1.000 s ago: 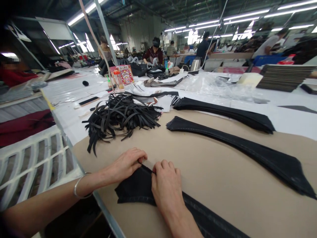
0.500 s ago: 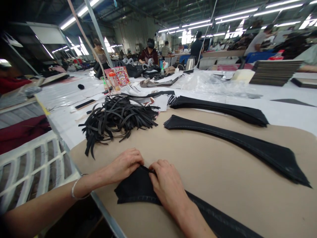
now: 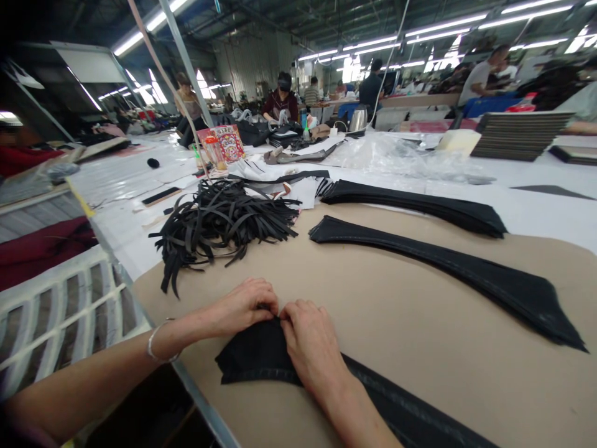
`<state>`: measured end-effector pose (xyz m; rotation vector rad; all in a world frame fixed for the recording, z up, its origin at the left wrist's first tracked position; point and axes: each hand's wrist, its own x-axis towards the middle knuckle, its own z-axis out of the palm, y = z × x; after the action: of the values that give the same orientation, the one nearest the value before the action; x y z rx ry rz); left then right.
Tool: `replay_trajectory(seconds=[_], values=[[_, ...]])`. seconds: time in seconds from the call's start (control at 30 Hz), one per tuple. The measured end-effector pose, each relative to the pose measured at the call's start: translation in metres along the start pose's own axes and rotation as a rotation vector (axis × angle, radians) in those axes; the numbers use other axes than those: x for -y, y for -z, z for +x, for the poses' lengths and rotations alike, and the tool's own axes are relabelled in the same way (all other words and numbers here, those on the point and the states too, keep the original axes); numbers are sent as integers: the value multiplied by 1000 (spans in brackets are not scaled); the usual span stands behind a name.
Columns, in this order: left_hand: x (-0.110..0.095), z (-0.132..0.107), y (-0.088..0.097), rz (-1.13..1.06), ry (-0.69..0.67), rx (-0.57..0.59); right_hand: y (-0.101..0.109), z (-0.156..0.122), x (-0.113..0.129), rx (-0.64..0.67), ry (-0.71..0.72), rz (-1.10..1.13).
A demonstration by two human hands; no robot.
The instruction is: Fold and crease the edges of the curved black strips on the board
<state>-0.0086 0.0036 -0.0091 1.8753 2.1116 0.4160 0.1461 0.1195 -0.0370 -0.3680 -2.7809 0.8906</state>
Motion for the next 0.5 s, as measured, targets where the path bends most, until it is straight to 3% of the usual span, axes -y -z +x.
replay_trajectory(seconds=[0.27,0.5], values=[[1,-6,6,78,-59,-2,-2,-7,1,-45,43,-22],[2,-18,-4,359,-203,-109,-4,-17,3,-78,161,-195]])
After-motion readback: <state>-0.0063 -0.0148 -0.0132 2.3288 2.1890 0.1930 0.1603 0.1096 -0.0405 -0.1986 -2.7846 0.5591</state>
